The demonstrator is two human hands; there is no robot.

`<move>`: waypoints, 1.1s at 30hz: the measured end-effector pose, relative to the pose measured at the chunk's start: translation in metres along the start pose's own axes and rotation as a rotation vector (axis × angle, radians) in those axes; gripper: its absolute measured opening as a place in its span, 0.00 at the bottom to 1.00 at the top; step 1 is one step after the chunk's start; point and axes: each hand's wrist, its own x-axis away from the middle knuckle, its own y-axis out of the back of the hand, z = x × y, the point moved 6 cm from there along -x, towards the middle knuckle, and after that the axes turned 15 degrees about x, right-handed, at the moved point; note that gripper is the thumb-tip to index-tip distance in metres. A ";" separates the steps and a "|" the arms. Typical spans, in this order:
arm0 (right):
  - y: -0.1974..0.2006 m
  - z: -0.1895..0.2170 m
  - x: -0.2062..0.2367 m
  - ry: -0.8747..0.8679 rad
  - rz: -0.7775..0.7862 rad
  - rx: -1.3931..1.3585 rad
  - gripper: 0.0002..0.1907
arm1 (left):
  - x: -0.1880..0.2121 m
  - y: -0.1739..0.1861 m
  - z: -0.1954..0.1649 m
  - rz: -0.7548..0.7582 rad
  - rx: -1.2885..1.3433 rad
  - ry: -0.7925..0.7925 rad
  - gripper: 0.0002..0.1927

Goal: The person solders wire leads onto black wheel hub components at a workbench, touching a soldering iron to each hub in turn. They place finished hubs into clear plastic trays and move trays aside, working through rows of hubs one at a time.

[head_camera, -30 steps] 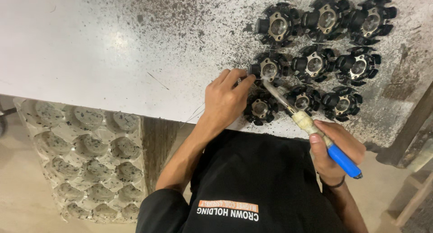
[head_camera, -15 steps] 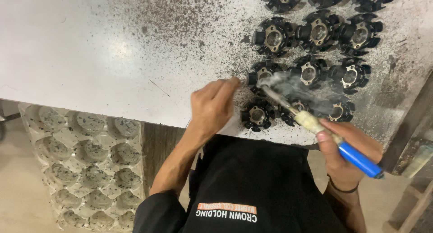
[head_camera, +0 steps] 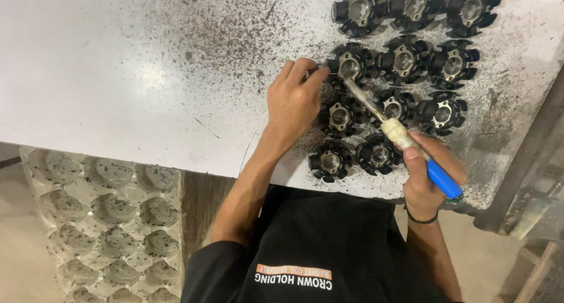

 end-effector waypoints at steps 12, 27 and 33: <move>-0.003 0.012 -0.010 0.070 0.044 0.061 0.14 | 0.006 -0.010 0.006 0.062 0.007 -0.031 0.13; -0.005 0.058 -0.025 0.138 0.059 0.264 0.11 | 0.005 -0.010 0.005 0.144 -0.003 -0.024 0.17; -0.009 0.068 -0.023 0.192 0.090 0.288 0.10 | 0.003 -0.016 0.001 0.157 0.018 -0.023 0.16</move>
